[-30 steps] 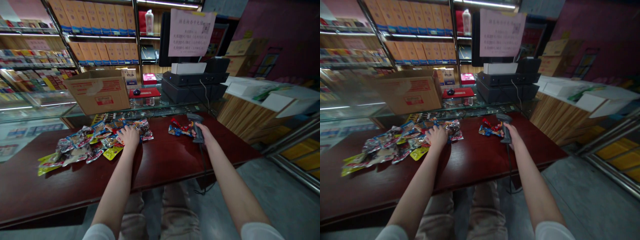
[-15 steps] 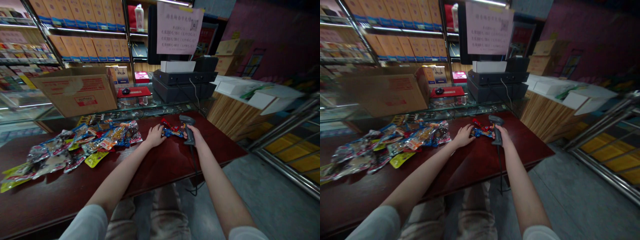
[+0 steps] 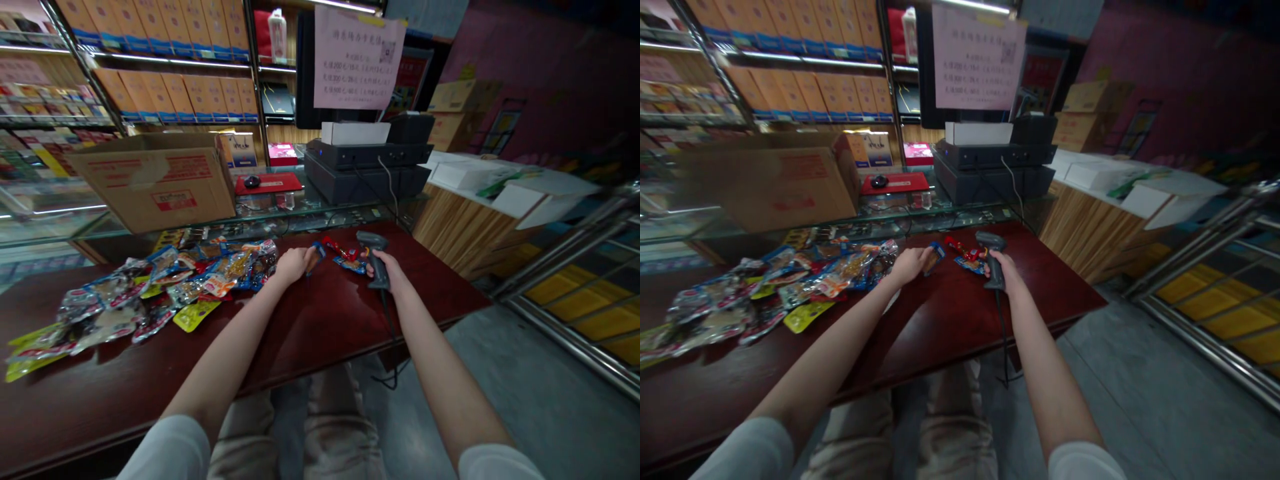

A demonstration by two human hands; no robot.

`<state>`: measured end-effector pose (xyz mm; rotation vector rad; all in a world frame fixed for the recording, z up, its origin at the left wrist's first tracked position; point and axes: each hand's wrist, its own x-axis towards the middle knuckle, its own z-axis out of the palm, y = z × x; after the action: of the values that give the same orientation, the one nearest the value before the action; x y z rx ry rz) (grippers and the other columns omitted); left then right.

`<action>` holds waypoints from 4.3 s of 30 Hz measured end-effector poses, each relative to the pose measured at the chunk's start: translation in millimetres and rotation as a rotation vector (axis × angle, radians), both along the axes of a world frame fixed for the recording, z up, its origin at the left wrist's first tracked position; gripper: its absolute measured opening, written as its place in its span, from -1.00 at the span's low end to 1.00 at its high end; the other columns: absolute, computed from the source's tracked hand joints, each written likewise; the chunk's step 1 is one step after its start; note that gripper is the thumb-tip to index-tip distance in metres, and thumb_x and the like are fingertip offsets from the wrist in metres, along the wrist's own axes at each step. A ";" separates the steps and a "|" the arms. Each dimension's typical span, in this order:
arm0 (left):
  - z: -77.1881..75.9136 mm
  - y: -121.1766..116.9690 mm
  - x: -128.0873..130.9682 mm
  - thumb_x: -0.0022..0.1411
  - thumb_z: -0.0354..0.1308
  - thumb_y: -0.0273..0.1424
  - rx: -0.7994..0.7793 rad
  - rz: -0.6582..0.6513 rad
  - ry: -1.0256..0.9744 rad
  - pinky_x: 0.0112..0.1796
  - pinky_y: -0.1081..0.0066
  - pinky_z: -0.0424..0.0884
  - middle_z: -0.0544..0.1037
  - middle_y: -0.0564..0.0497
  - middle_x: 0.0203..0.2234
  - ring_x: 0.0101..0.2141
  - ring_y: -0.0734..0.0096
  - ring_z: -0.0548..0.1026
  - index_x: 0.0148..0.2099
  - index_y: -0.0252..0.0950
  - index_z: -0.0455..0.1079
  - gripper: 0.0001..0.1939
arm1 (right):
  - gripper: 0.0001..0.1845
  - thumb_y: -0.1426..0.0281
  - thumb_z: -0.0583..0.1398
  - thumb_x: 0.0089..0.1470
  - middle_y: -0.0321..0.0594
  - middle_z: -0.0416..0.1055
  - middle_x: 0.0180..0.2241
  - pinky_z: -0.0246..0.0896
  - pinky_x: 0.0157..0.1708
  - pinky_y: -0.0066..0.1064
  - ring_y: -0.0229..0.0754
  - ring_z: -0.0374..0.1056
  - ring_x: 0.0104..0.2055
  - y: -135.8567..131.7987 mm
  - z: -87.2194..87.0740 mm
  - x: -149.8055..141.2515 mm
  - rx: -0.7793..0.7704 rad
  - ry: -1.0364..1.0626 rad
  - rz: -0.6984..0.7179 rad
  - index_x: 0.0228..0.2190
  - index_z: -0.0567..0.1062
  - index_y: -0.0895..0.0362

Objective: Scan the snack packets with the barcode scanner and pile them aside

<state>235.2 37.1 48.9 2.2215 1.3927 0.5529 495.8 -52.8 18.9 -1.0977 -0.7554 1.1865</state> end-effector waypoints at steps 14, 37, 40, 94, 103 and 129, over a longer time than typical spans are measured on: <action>-29.4 -8.4 -61.2 0.08 0.35 -0.30 -0.526 -0.047 -1.102 -0.11 0.29 0.48 0.60 -0.03 -0.27 -0.29 0.38 0.60 -0.06 -0.31 0.32 -0.58 | -0.68 0.20 0.27 0.02 -0.34 0.37 -0.65 0.09 -0.71 -0.47 -0.32 0.18 -0.71 -3.2 36.6 -83.3 0.104 -0.091 0.337 -0.26 0.48 0.17; -30.3 -6.7 -60.5 0.20 0.16 -0.13 -0.255 -0.019 -0.986 -0.09 0.29 0.41 0.59 -0.10 -0.26 -0.22 0.25 0.54 -0.11 -0.35 0.39 -0.61 | -0.64 0.14 0.32 0.01 -0.43 0.29 -0.69 0.08 -0.72 -0.52 -0.37 0.16 -0.72 -20.5 36.8 -120.2 0.031 -0.195 0.493 -0.34 0.38 0.14; -30.1 -4.5 -61.2 0.28 0.03 -0.22 -0.157 0.014 -0.882 -0.10 0.30 0.40 0.58 -0.13 -0.24 -0.20 0.27 0.53 -0.12 -0.36 0.37 -0.70 | -0.63 0.13 0.32 0.01 -0.42 0.30 -0.70 0.09 -0.71 -0.52 -0.37 0.16 -0.72 -20.2 36.7 -120.9 0.018 -0.215 0.497 -0.35 0.39 0.14; -27.8 -43.0 -29.1 0.18 0.25 -0.09 0.293 -0.037 0.112 0.10 0.09 0.29 0.41 -0.41 0.09 0.10 -0.06 0.40 0.28 -0.50 0.15 -0.21 | -0.84 0.31 0.23 0.05 -0.15 0.60 -0.35 0.51 -0.29 -0.38 -0.20 0.52 -0.41 18.0 13.7 -42.7 0.072 0.005 -0.065 -0.32 0.51 0.14; -31.8 -33.5 -30.2 0.16 0.26 -0.37 0.134 -0.002 -0.214 0.00 0.23 0.40 0.54 -0.22 -0.07 -0.06 0.13 0.53 0.04 -0.36 0.39 -0.61 | -0.70 0.22 0.28 0.00 -0.23 0.48 -0.59 0.32 -0.55 -0.47 -0.26 0.35 -0.58 3.5 22.5 -54.0 0.012 -0.124 0.107 -0.29 0.53 0.18; -25.9 -26.9 -42.1 0.20 0.14 -0.41 0.199 0.153 -0.378 -0.07 0.25 0.42 0.53 -0.08 -0.23 -0.17 0.23 0.51 -0.15 -0.26 0.36 -0.86 | -0.66 0.14 0.30 0.02 -0.43 0.25 -0.69 0.02 -0.69 -0.49 -0.36 0.09 -0.72 -9.0 28.2 -77.1 0.098 -0.115 0.502 -0.31 0.42 0.14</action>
<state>193.0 10.1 23.0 2.0238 1.3575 1.1442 418.7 -61.8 47.1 -0.9259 -1.2137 1.4932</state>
